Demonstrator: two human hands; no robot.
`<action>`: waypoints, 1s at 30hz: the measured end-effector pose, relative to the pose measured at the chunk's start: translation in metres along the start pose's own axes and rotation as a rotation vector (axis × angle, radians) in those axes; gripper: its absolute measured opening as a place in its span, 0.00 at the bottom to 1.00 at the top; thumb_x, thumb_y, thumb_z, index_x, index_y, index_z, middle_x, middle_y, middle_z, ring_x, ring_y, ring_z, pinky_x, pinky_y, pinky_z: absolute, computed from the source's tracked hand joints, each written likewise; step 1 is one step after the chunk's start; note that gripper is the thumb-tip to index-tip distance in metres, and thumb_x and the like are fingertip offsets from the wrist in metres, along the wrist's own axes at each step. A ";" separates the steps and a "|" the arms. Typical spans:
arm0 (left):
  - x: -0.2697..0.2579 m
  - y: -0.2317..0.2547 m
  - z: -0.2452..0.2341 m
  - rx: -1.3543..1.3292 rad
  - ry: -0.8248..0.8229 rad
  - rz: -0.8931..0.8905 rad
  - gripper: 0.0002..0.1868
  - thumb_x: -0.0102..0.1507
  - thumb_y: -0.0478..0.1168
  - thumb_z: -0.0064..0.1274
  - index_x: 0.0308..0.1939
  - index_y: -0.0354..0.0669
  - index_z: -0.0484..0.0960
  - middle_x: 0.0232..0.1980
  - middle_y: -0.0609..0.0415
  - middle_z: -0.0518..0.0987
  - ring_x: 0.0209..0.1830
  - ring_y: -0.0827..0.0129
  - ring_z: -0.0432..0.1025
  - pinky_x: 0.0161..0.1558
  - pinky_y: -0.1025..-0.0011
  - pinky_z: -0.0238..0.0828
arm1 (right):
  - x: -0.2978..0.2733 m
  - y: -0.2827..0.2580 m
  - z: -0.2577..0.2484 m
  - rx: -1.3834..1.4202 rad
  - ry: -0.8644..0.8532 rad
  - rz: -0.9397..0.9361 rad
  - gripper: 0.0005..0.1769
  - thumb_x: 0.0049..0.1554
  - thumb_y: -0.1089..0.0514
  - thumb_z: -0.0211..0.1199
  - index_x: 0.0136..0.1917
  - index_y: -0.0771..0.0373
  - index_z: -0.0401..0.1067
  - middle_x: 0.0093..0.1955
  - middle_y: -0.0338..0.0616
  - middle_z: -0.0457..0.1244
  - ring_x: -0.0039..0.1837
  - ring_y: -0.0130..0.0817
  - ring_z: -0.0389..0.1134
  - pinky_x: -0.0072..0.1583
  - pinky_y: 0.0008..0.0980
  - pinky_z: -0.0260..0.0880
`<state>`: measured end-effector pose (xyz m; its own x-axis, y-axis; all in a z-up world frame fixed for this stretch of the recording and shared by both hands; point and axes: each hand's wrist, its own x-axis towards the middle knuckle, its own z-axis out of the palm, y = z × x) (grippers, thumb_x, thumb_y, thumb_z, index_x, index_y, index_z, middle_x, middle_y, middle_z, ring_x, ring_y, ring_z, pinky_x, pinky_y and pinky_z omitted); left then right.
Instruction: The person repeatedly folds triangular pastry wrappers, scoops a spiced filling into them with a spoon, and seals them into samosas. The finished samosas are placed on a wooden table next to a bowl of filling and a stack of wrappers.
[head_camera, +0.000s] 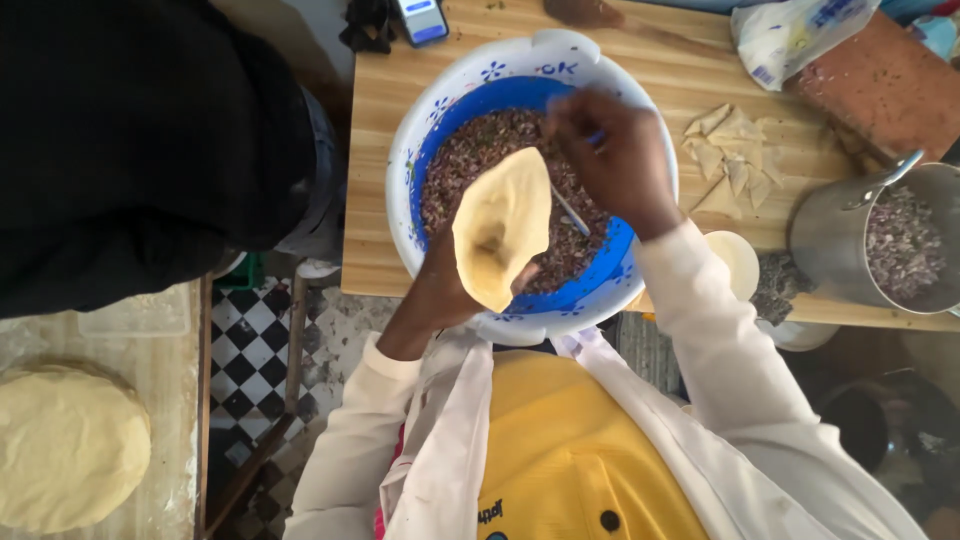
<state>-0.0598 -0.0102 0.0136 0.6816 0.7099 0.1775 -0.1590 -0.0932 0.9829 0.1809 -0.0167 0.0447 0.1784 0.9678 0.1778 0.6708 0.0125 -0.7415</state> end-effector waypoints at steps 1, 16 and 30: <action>-0.002 0.000 -0.004 0.034 0.018 -0.010 0.39 0.58 0.36 0.72 0.69 0.39 0.68 0.60 0.51 0.79 0.58 0.68 0.76 0.60 0.69 0.75 | -0.002 0.031 0.011 -0.275 -0.109 0.052 0.15 0.62 0.54 0.66 0.59 0.63 0.77 0.45 0.53 0.71 0.45 0.46 0.71 0.47 0.42 0.72; -0.028 -0.004 -0.046 -0.160 0.006 -0.051 0.52 0.56 0.35 0.76 0.78 0.43 0.58 0.71 0.51 0.70 0.72 0.66 0.68 0.71 0.66 0.71 | -0.060 0.097 0.024 -0.610 -0.613 0.232 0.13 0.48 0.63 0.58 0.46 0.60 0.79 0.43 0.60 0.69 0.47 0.60 0.71 0.49 0.56 0.71; -0.027 -0.035 -0.053 -0.102 0.000 -0.054 0.57 0.55 0.34 0.78 0.80 0.43 0.57 0.75 0.49 0.69 0.74 0.64 0.67 0.73 0.64 0.70 | -0.090 0.052 -0.003 0.027 -0.843 0.254 0.14 0.53 0.66 0.63 0.54 0.62 0.76 0.51 0.47 0.73 0.53 0.40 0.73 0.55 0.39 0.71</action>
<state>-0.1105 0.0109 -0.0280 0.6912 0.7119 0.1240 -0.1934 0.0168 0.9810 0.2024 -0.1040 -0.0077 -0.2781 0.8055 -0.5233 0.6638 -0.2327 -0.7108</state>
